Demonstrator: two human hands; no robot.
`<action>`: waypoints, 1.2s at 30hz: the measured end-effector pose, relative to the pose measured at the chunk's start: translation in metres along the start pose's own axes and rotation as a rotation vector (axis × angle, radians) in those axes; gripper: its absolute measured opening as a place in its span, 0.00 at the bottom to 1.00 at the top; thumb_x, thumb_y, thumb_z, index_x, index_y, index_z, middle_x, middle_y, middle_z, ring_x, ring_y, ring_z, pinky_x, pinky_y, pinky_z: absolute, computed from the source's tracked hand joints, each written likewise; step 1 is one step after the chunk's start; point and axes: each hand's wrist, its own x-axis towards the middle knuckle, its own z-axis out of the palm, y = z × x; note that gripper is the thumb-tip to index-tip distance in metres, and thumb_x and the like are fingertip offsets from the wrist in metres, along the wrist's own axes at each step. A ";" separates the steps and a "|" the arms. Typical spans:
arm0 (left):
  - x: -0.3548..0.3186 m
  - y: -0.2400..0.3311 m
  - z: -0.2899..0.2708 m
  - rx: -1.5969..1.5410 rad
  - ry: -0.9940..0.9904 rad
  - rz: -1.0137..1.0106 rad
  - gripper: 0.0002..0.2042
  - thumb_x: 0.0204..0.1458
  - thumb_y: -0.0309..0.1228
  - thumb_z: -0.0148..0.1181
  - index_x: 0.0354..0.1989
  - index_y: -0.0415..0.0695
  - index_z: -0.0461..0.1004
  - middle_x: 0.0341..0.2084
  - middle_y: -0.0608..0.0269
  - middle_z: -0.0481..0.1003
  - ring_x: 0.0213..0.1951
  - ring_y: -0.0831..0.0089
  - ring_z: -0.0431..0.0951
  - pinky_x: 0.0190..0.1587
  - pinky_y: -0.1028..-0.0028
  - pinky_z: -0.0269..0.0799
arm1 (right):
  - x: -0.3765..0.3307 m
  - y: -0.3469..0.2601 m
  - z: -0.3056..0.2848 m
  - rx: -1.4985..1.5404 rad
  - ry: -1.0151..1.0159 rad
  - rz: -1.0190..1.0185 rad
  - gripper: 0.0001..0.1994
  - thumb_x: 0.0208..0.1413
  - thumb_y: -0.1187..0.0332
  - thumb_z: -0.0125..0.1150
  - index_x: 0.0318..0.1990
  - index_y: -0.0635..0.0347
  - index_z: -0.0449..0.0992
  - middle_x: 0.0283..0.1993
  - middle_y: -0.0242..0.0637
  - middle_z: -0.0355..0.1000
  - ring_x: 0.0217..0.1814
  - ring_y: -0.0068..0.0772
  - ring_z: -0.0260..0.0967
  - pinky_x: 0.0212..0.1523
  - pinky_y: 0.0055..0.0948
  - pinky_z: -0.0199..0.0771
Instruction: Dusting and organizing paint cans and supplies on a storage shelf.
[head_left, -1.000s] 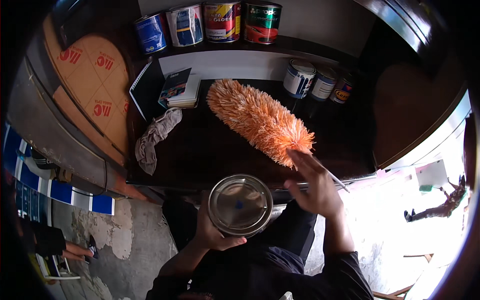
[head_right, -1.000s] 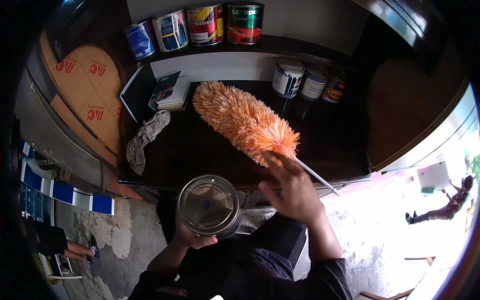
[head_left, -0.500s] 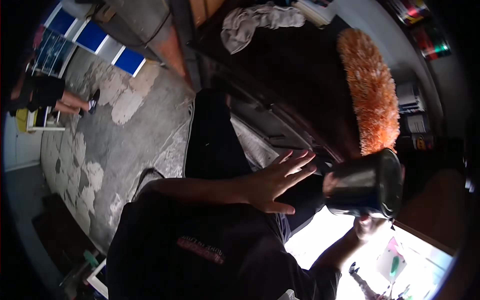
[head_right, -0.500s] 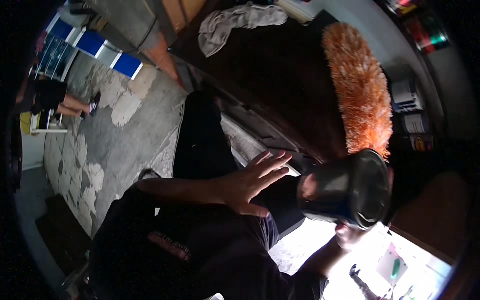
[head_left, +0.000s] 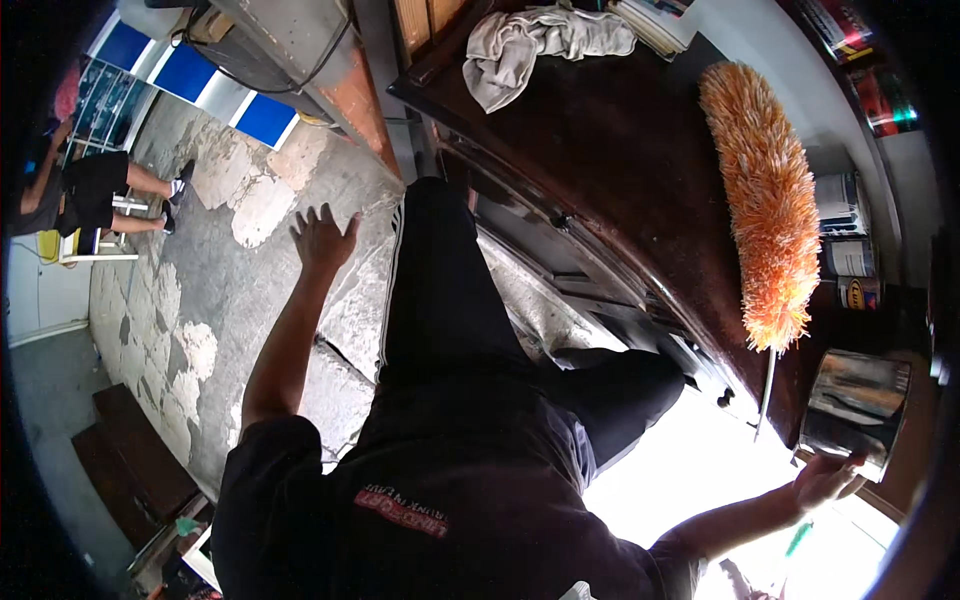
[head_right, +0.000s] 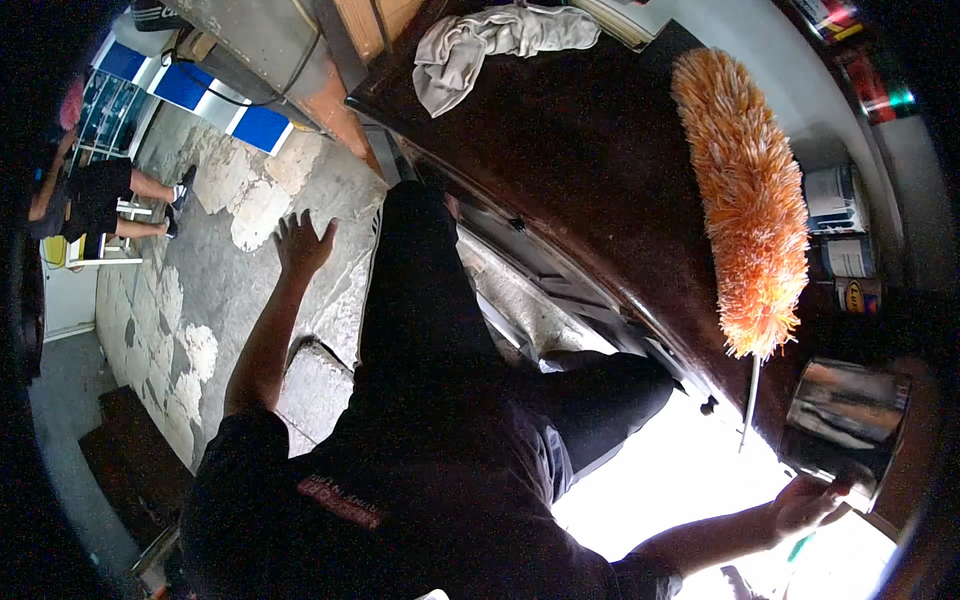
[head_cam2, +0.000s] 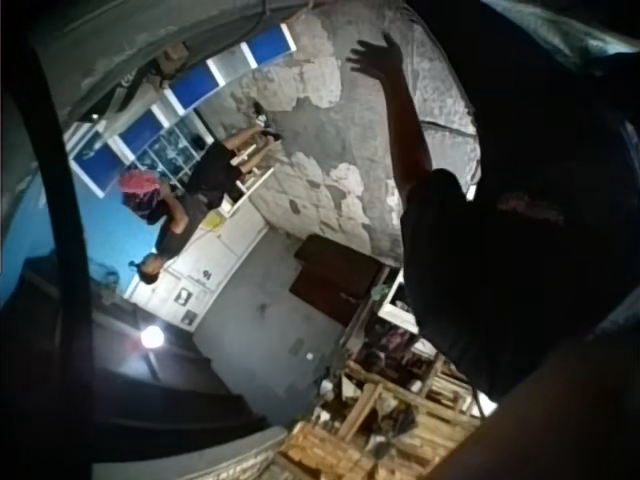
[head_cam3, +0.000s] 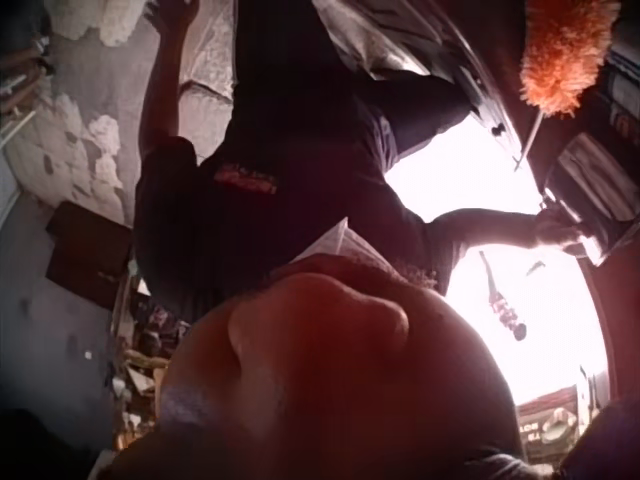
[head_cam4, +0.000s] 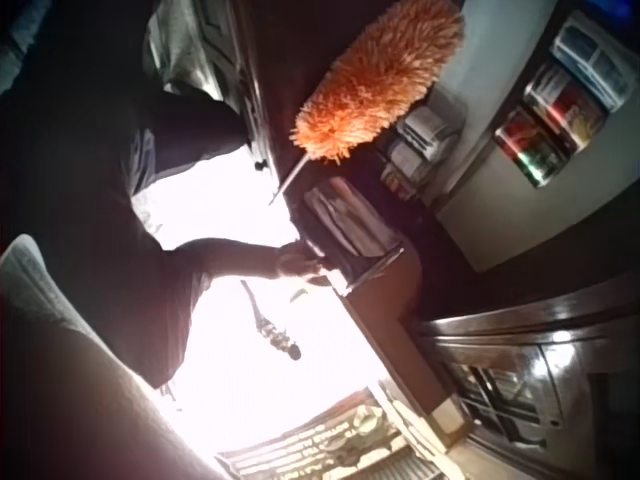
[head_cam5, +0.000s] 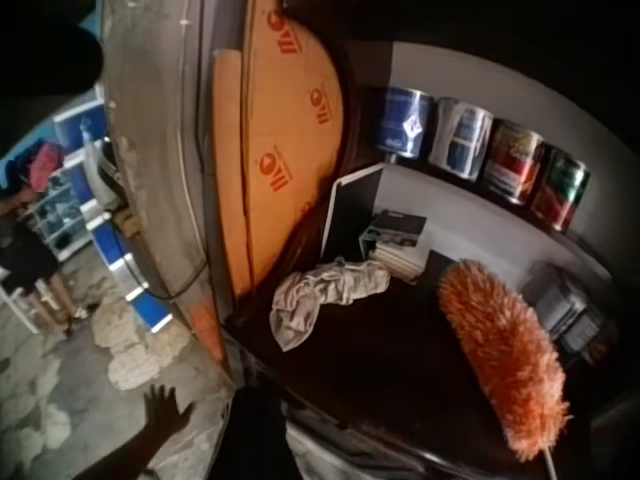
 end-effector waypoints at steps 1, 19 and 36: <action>-0.012 0.018 -0.006 -0.116 0.040 0.189 0.38 0.56 0.61 0.49 0.62 0.37 0.64 0.62 0.36 0.63 0.65 0.34 0.56 0.64 0.39 0.49 | 0.002 0.003 0.005 -0.071 0.090 0.009 0.35 0.56 0.54 0.66 0.65 0.65 0.61 0.63 0.49 0.66 0.64 0.41 0.65 0.66 0.44 0.65; -0.097 0.118 0.004 -0.620 0.047 0.735 0.28 0.44 0.40 0.68 0.54 0.43 0.70 0.61 0.40 0.63 0.64 0.42 0.60 0.64 0.48 0.54 | 0.252 0.063 0.154 -0.549 0.470 -0.499 0.40 0.51 0.60 0.74 0.65 0.66 0.55 0.50 0.43 0.70 0.48 0.31 0.71 0.48 0.29 0.74; -0.111 0.105 -0.004 -0.632 -0.108 0.653 0.26 0.48 0.41 0.67 0.55 0.45 0.69 0.63 0.40 0.60 0.65 0.41 0.57 0.64 0.46 0.54 | 0.255 0.125 0.132 -1.293 0.045 -0.337 0.37 0.61 0.50 0.56 0.68 0.67 0.54 0.64 0.68 0.59 0.63 0.61 0.62 0.63 0.43 0.62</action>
